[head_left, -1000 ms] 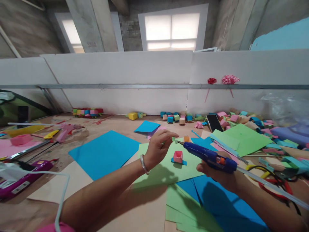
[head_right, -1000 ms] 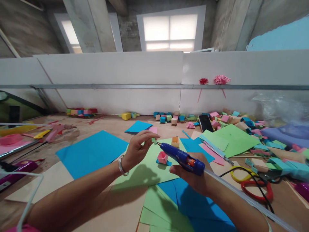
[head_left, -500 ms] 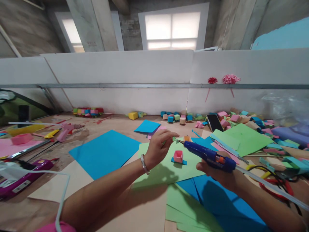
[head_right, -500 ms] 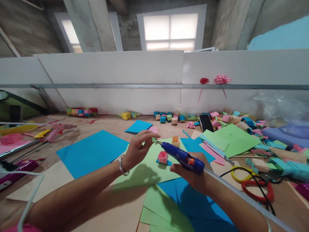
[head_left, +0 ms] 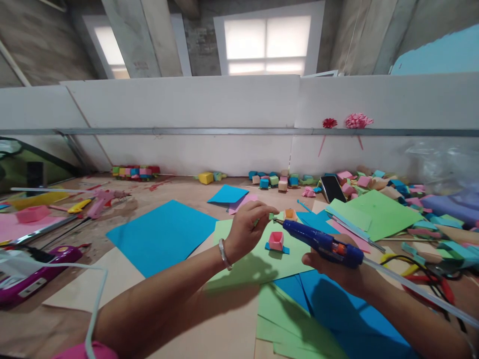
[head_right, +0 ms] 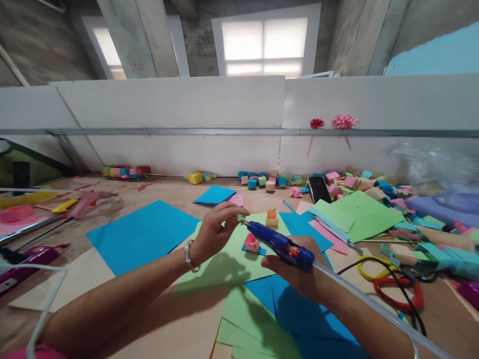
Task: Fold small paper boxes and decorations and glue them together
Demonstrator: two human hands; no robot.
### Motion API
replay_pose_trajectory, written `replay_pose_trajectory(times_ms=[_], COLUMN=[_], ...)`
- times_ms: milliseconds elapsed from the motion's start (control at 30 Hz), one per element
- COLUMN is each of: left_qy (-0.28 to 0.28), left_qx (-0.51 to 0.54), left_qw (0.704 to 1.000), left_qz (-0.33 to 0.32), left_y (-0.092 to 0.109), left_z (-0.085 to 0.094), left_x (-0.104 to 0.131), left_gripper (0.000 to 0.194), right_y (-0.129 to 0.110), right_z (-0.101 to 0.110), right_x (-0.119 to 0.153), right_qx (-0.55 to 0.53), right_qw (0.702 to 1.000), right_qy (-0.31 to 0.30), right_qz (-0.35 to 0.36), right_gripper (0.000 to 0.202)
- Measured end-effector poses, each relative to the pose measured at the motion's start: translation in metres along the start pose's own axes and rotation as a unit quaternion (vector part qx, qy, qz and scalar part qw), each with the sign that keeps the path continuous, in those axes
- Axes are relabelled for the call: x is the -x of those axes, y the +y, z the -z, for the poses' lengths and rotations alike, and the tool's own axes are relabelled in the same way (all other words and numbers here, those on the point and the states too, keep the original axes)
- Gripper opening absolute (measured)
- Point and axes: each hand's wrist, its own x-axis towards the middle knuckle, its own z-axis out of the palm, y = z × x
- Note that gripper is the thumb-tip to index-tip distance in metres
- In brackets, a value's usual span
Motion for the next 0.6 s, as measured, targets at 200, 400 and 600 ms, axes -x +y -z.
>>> replay_pose_trajectory(times_ms=[200,400,600], left_qy=[0.018,0.047,-0.027], left_qx=[0.007,-0.021,0.005], left_qw=[0.999,0.995,0.965], left_qz=[0.028,0.087,0.26], left_y=[-0.007,-0.016,-0.016], left_z=[0.002,0.007,0.012], left_x=[-0.003,-0.01,-0.018], left_gripper=[0.023,0.025,0.035], right_y=[-0.003,-0.006,0.018], right_z=[0.001,0.058,0.173], right_x=[0.002,-0.017,-0.054], right_qx=[0.046,0.229,0.61], right_qw=[0.998,0.961,0.791], right_qy=[-0.003,0.109,0.038], right_qz=[0.046,0.109,0.017], right_gripper=[0.047,0.029,0.028])
